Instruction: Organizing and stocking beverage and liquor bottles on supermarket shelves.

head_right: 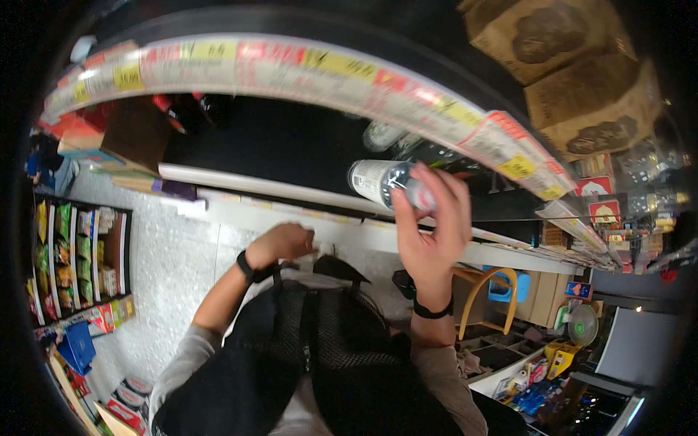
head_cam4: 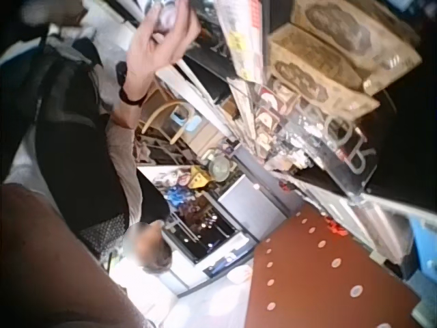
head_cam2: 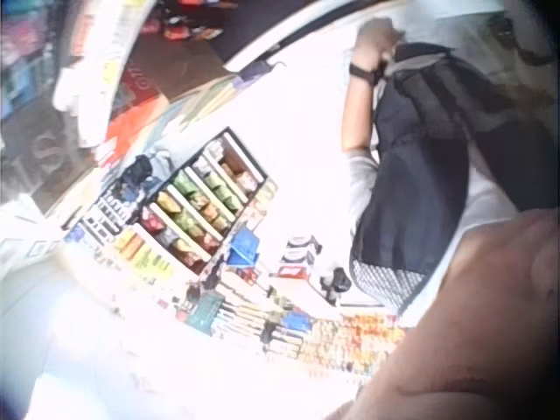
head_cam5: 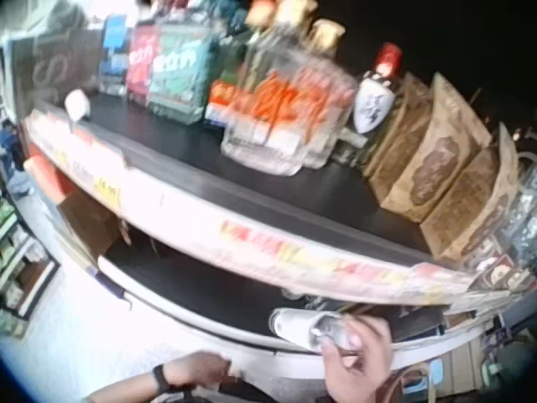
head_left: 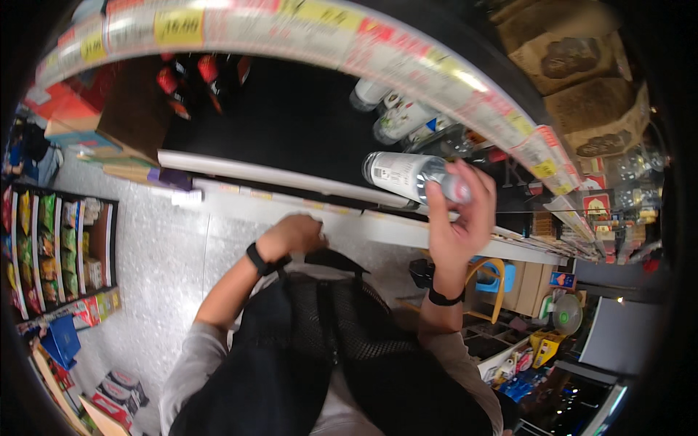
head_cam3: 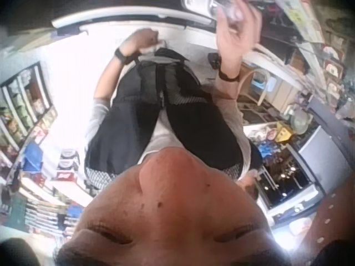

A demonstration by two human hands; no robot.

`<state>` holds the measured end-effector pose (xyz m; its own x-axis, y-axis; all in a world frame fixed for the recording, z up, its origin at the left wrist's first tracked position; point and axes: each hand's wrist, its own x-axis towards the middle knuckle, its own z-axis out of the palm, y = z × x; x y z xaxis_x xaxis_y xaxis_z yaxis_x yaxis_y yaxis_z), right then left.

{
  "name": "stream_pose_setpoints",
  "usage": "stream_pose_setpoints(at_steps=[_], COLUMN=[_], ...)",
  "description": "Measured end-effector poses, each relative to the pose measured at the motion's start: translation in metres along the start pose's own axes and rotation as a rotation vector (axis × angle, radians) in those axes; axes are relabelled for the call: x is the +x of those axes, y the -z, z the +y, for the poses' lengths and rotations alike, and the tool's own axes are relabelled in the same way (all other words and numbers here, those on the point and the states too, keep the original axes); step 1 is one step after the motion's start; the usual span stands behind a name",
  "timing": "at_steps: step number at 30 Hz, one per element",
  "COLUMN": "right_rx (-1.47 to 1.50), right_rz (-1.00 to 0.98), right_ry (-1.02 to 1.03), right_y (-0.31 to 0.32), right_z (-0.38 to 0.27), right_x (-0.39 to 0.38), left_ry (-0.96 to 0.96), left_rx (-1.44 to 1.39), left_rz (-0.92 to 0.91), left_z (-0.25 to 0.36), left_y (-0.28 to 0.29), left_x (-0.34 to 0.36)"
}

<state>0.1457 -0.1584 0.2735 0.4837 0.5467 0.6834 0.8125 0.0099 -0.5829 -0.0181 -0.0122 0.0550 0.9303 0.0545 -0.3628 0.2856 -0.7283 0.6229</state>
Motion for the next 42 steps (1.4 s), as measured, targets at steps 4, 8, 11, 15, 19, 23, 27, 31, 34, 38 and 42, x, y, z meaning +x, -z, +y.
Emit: stream_pose_setpoints(at_steps=[4, 8, 11, 15, 19, 23, 27, 31, 34, 38, 42], right_rx=[0.048, 0.03, -0.012, -0.229, -0.077, 0.008, 0.071, 0.059, 0.086, 0.099, 0.082], right_rz=[-0.008, 0.021, 0.061, 0.028, 0.114, 0.087, -0.004, -0.06, -0.047, -0.045, -0.126], right_ry=[-0.011, -0.014, -0.034, -0.003, 0.035, 0.07, -0.059, -0.103, -0.127, -0.118, -0.117], right_y=[-0.028, -0.046, -0.055, -0.058, -0.065, -0.062, -0.064, -0.07, -0.07, -0.066, -0.077], right_z=[0.029, 0.044, 0.047, 0.052, 0.044, 0.043, 0.054, 0.058, 0.056, 0.056, 0.068], right_x=[0.017, 0.018, 0.02, 0.021, 0.003, -0.03, -0.047, -0.049, -0.055, -0.065, -0.082], left_ry=[-0.23, -0.242, -0.286, -0.308, -0.243, -0.226, -0.277, -0.187, -0.341, -0.08, 0.155], left_rx=[-0.367, -0.465, -0.275, -0.123, -0.134, -0.124, -0.078, -0.139, -0.26, -0.368, -0.143], left_rz=[0.302, 0.859, 0.976, 0.97, 0.858, 0.883, 0.886, 0.809, 0.935, 1.401, 1.721], left_z=[0.075, 0.095, 0.094, 0.097, 0.096, 0.096, 0.089, 0.093, 0.078, 0.029, -0.024], left_y=[0.07, 0.082, 0.089, 0.081, 0.075, 0.077, 0.079, 0.092, 0.101, 0.129, 0.163], left_x=[-0.042, -0.02, 0.002, 0.022, 0.026, 0.031, 0.032, 0.018, 0.002, -0.038, -0.064])
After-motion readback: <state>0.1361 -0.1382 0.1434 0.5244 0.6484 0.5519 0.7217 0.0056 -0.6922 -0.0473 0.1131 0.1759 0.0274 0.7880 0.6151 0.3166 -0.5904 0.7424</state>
